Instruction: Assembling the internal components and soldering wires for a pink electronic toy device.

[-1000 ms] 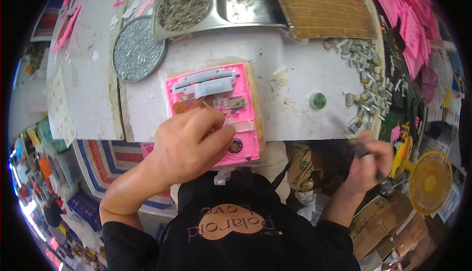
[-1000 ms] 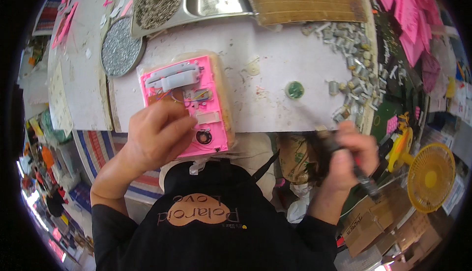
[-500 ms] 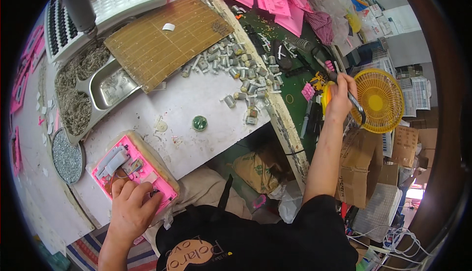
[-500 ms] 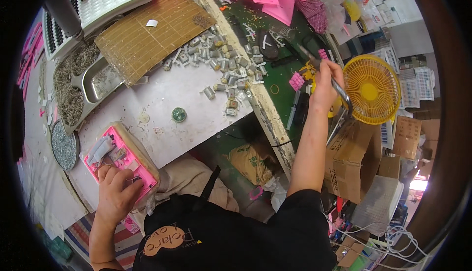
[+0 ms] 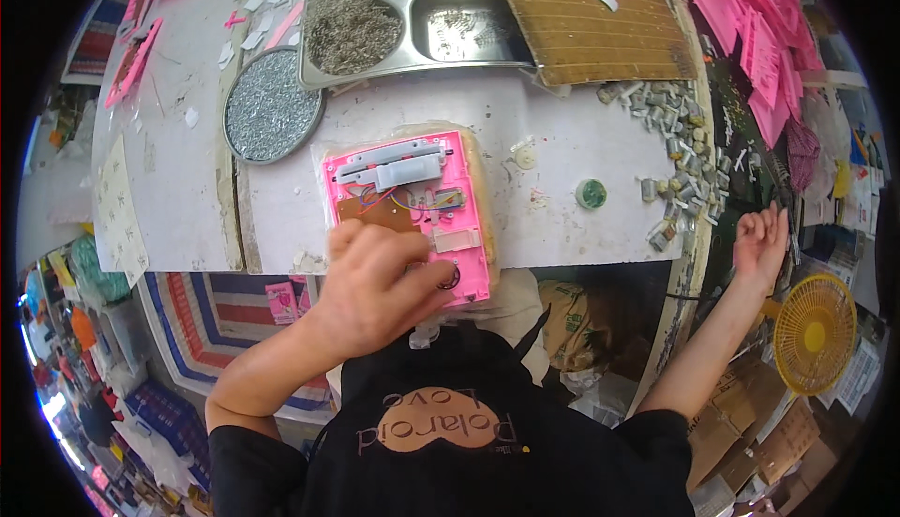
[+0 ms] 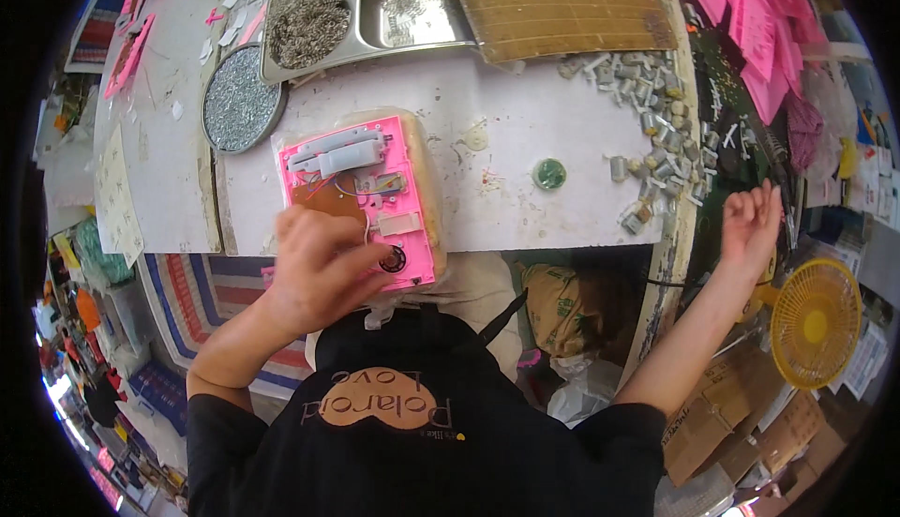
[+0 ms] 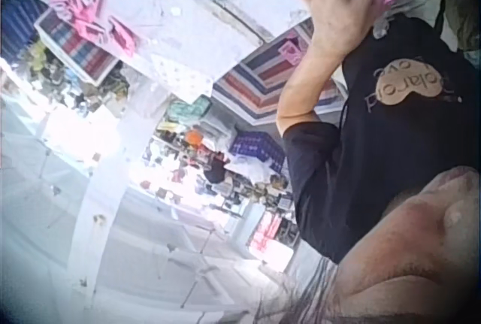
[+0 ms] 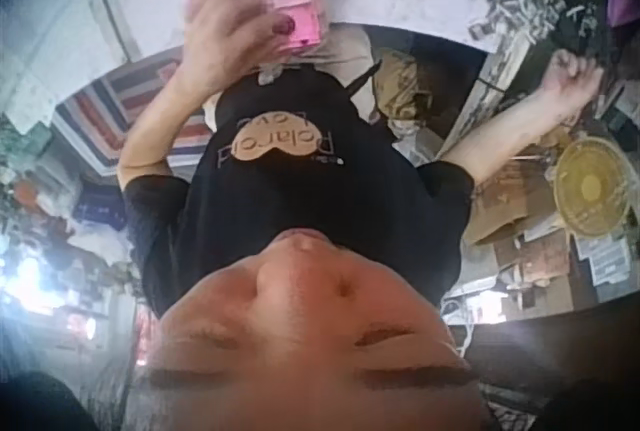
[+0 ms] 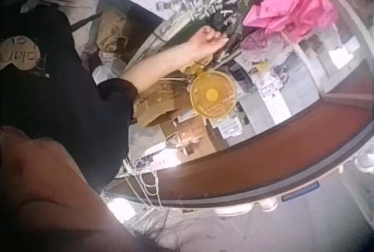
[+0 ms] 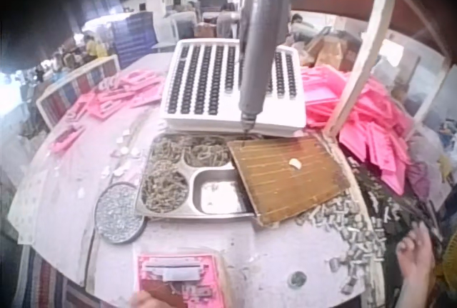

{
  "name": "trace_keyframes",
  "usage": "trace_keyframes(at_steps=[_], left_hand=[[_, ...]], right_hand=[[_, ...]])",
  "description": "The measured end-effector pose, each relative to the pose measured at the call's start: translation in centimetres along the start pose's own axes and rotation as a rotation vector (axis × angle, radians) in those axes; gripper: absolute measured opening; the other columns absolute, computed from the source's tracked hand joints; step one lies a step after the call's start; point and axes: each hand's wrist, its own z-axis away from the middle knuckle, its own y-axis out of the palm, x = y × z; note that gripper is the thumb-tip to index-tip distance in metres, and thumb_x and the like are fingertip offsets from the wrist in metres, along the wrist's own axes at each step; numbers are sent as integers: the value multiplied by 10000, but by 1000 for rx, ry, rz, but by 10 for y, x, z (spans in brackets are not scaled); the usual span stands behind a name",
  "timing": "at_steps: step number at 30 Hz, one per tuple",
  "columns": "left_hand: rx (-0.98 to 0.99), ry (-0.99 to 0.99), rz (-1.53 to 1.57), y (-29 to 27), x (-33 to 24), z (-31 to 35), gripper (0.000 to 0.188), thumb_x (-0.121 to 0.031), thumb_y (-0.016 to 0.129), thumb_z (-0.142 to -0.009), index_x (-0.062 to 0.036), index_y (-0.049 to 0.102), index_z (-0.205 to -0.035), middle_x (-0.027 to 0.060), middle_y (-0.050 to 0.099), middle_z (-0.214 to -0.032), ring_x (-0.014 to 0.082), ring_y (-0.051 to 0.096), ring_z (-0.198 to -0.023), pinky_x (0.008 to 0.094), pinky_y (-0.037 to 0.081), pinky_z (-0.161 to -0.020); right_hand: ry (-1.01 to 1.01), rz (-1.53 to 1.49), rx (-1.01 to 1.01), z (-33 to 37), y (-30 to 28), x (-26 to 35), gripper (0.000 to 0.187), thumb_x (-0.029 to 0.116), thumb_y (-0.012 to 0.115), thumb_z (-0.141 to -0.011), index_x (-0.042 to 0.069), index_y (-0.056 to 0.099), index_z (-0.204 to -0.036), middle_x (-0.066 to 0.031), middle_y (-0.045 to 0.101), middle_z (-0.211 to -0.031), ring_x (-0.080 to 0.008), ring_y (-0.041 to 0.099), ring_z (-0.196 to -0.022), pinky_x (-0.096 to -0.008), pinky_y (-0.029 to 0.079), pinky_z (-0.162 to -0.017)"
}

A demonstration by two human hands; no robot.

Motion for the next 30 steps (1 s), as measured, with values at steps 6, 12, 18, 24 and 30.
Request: trace_keyframes(at_steps=[6, 12, 18, 24, 30], left_hand=[[-173, -141, -92, -6, 12, 0, 319, -102, 847, -688, -147, 745, -987, 22, 592, -957, 221, 552, -828, 392, 364, -799], [-169, -92, -171, 7, 10, -18, 255, -180, 833, -688, -161, 759, -932, -18, 613, -988, 200, 567, -876, 409, 354, -859], [-216, -105, -191, 7, 17, -16, 211, -200, 817, -714, -176, 759, -916, -21, 606, -990, 195, 556, -876, 413, 338, -867], [-240, -92, -167, 12, 17, -14, 223, -216, 799, -735, -180, 761, -951, -27, 607, -1009, 186, 546, -904, 431, 328, -909], [-138, -80, -236, 14, 23, -21, 312, -242, 802, -754, -193, 778, -1062, -10, 581, -1048, 220, 521, -991, 449, 315, -946]], right_hand=[[-225, 878, 82, 142, 142, -145, 178, 28, 711, -922, 13, 692, -1098, 17, 598, -838, -83, 553, -743, -238, 480, -701], [-597, 1223, 814, 153, 254, -213, 135, 112, 787, -787, 55, 687, -856, -85, 638, -779, -291, 608, -724, -385, 498, -671], [-574, 1560, 921, 152, 283, -208, 214, 207, 771, -791, 59, 620, -755, -94, 636, -749, -308, 622, -738, -423, 518, -670], [-721, 1661, 938, 160, 293, -207, 187, 166, 793, -785, 67, 642, -738, -90, 654, -708, -294, 645, -685, -410, 510, -604], [-317, 1527, 893, 151, 284, -206, 146, 163, 714, -817, 37, 652, -778, -126, 646, -685, -305, 664, -675, -458, 532, -614]])
